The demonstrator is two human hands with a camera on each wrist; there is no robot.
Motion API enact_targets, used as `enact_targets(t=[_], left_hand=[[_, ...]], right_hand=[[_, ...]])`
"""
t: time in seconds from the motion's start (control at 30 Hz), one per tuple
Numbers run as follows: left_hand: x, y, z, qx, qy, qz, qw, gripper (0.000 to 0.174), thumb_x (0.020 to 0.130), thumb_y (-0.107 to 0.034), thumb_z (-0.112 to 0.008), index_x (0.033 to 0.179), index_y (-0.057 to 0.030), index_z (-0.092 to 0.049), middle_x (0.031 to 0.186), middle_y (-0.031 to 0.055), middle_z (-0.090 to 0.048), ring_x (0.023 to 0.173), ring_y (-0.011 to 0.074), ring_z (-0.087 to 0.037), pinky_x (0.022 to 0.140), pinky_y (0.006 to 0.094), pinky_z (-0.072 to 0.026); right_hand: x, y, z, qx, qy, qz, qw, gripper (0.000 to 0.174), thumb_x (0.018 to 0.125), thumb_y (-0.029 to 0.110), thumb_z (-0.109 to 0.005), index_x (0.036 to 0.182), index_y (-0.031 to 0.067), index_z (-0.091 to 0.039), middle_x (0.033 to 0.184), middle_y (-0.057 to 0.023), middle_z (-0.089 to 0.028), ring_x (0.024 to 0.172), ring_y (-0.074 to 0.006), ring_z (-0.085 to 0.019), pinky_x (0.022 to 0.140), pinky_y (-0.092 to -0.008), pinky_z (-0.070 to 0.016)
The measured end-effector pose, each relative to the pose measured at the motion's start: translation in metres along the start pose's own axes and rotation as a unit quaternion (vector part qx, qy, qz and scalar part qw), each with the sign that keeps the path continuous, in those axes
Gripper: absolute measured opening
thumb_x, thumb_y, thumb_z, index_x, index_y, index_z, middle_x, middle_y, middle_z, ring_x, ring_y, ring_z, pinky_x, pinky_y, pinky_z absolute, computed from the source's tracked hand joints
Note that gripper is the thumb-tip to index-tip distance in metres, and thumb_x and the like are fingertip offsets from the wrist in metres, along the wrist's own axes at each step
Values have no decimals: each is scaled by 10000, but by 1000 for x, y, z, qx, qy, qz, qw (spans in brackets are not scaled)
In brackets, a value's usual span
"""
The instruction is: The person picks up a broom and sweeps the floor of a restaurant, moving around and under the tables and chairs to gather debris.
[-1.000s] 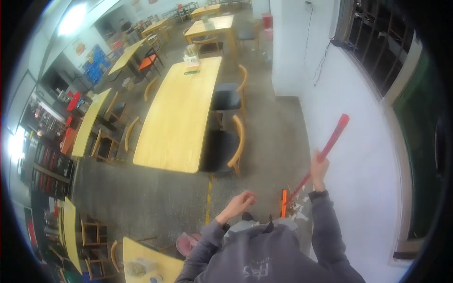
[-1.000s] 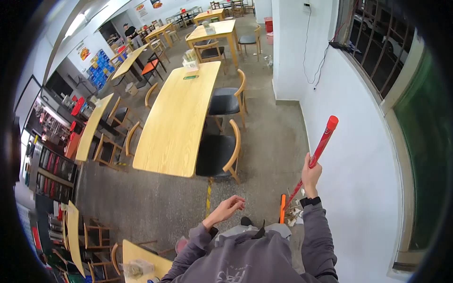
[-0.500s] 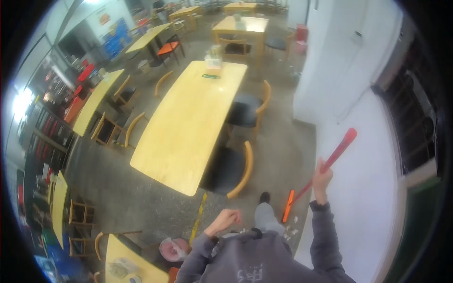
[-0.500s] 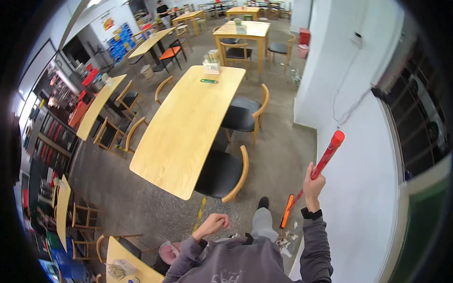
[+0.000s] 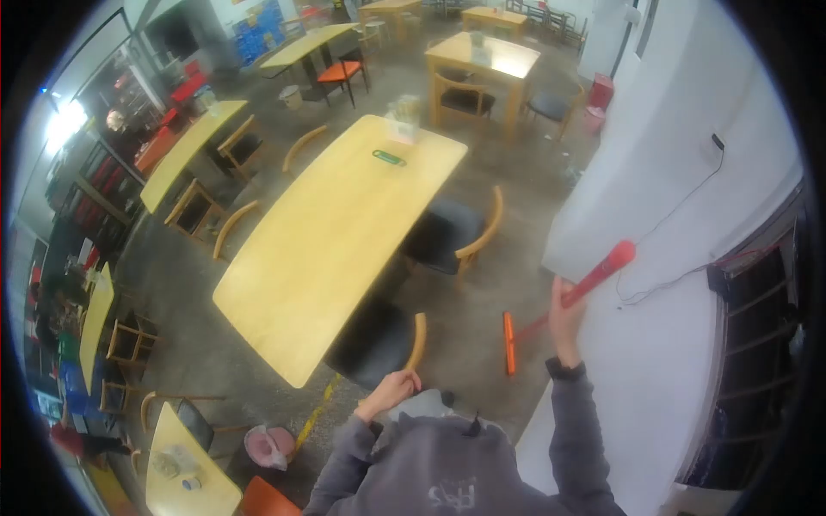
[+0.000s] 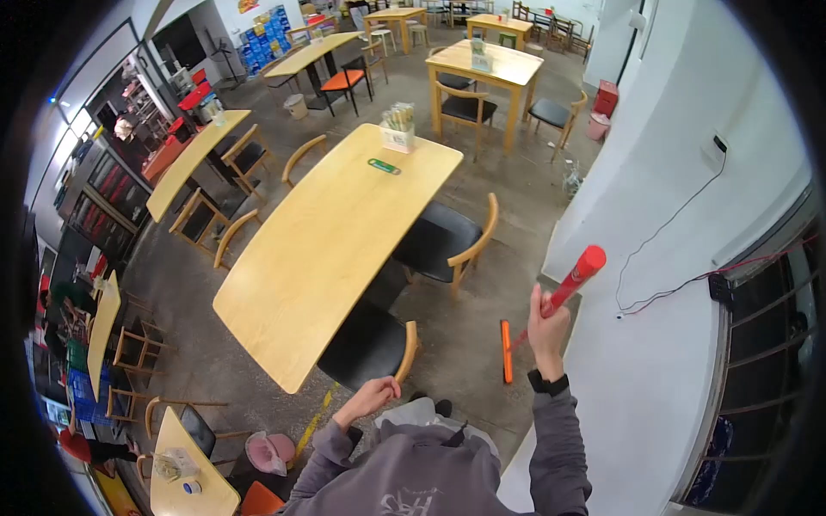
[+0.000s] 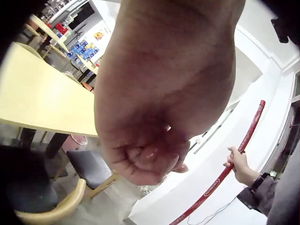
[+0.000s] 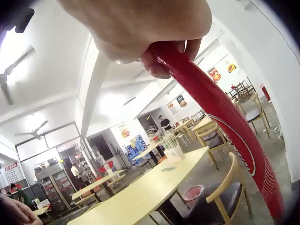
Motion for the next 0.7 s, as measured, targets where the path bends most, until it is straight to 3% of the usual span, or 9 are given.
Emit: enact_targets(t=[0.2, 0.3, 0.33, 0.43, 0.47, 0.57, 0.7], left_hand=[[87, -37, 5, -7, -3, 4, 1000, 162, 798, -52, -401, 825, -10, -555, 654, 17, -512, 607, 96, -489, 572, 260, -415], [133, -63, 15, 10, -16, -4, 1000, 159, 787, -44, -402, 827, -9, -552, 632, 8, -490, 583, 96, -472, 553, 260, -398], [152, -65, 17, 4, -25, -21, 999, 160, 785, -44, -401, 827, -10, -552, 626, 7, -486, 575, 97, -469, 544, 261, -394], [216, -81, 26, -23, -32, -17, 999, 162, 787, -46, -395, 819, -10, -549, 606, 3, -480, 549, 97, -461, 505, 262, -376], [240, -87, 30, -17, -43, -53, 998, 164, 787, -44, -388, 816, -11, -547, 596, 1, -473, 538, 91, -450, 490, 260, -368], [308, -135, 44, 10, -78, -50, 996, 165, 785, -44, -389, 819, -13, -547, 593, 9, -474, 536, 91, -449, 487, 260, -363], [377, -205, 54, 28, -71, -128, 989, 145, 790, -51, -397, 825, -5, -530, 644, 53, -487, 598, 139, -474, 573, 286, -403]], right_hand=[[109, -12, -23, 0, 34, 60, 998, 447, 890, 212, -559, 536, 57, -336, 470, 0, -266, 455, -79, -261, 434, -280, -231], [159, -34, -41, 296, -13, -62, 953, 430, 905, 224, -534, 547, 90, -338, 494, 49, -290, 452, -56, -271, 437, -248, -231], [179, -35, -40, 306, -69, -44, 949, 415, 916, 241, -517, 561, 120, -341, 526, 81, -318, 461, -32, -288, 443, -228, -238], [250, -35, -51, 309, -106, -22, 945, 427, 918, 235, -517, 551, 136, -323, 507, 70, -312, 454, -36, -281, 447, -230, -245], [271, -31, -57, 305, -100, -11, 947, 449, 918, 237, -523, 534, 137, -313, 492, 62, -306, 443, -45, -282, 448, -232, -250], [340, -24, -83, 324, -53, 9, 944, 469, 916, 241, -531, 518, 139, -305, 481, 55, -304, 436, -51, -284, 443, -238, -254], [415, -35, -136, 314, -12, 14, 949, 472, 913, 259, -539, 511, 133, -327, 477, 48, -318, 436, -51, -299, 438, -244, -257]])
Point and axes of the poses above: each hand's wrist, its own x-axis towards the middle knuckle, its own z-axis out of the back of the hand, y = z × x, the point moved 6 cm from there along x, towards the middle knuckle
